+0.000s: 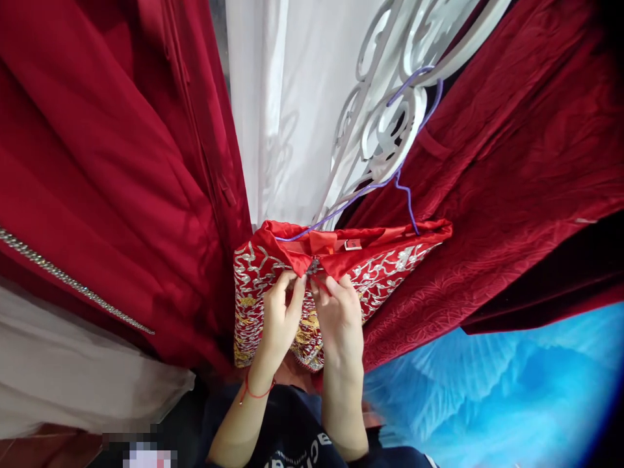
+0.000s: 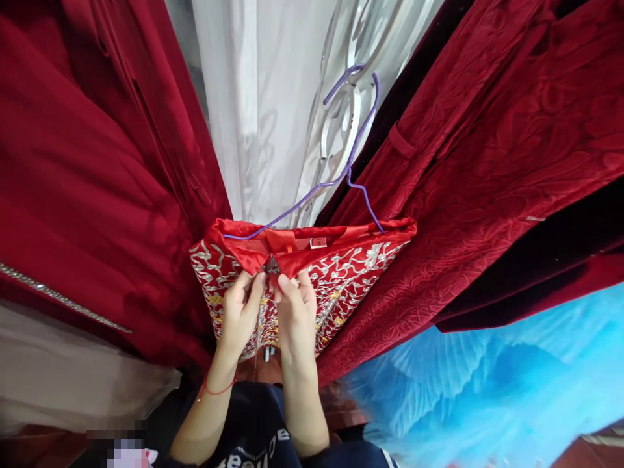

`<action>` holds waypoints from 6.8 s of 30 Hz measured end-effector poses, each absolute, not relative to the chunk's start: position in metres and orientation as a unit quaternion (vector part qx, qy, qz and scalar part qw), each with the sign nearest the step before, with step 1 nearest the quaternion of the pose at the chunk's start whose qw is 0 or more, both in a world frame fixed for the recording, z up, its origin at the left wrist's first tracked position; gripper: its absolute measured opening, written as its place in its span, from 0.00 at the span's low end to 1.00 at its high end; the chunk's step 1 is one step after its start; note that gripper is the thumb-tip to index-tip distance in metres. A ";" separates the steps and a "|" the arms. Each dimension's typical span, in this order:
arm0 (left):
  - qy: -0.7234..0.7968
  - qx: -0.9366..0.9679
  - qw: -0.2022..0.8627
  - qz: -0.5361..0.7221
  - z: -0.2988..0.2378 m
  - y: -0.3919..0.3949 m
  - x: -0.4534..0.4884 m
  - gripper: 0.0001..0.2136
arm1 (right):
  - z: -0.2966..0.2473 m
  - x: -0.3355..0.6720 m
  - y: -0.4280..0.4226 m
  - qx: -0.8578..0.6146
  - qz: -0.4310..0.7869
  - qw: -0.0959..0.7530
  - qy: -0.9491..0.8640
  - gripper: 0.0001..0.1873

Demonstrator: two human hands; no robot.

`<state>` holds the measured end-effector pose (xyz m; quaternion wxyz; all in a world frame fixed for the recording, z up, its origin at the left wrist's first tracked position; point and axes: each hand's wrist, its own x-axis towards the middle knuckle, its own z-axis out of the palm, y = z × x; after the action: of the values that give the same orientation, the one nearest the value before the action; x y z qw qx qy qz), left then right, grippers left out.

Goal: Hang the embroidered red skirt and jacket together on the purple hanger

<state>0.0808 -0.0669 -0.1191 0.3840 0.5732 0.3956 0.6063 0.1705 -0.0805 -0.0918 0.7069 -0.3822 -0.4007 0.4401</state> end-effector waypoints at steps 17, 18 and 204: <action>0.393 0.589 0.365 0.605 -0.125 -0.068 0.079 0.09 | -0.104 0.156 -0.080 -0.384 0.363 0.754 -0.390 0.07; 0.392 0.589 0.362 0.607 -0.124 -0.068 0.079 0.08 | -0.105 0.156 -0.080 -0.386 0.366 0.753 -0.386 0.08; 0.466 0.435 -0.078 0.766 -0.096 0.008 0.015 0.19 | -0.075 0.439 -0.018 -0.365 0.299 0.645 -0.602 0.23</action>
<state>0.0145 0.0083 -0.0960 -0.0775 0.4355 0.4663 0.7661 0.4389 -0.0181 -0.0752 0.6448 -0.3646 -0.6016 0.2989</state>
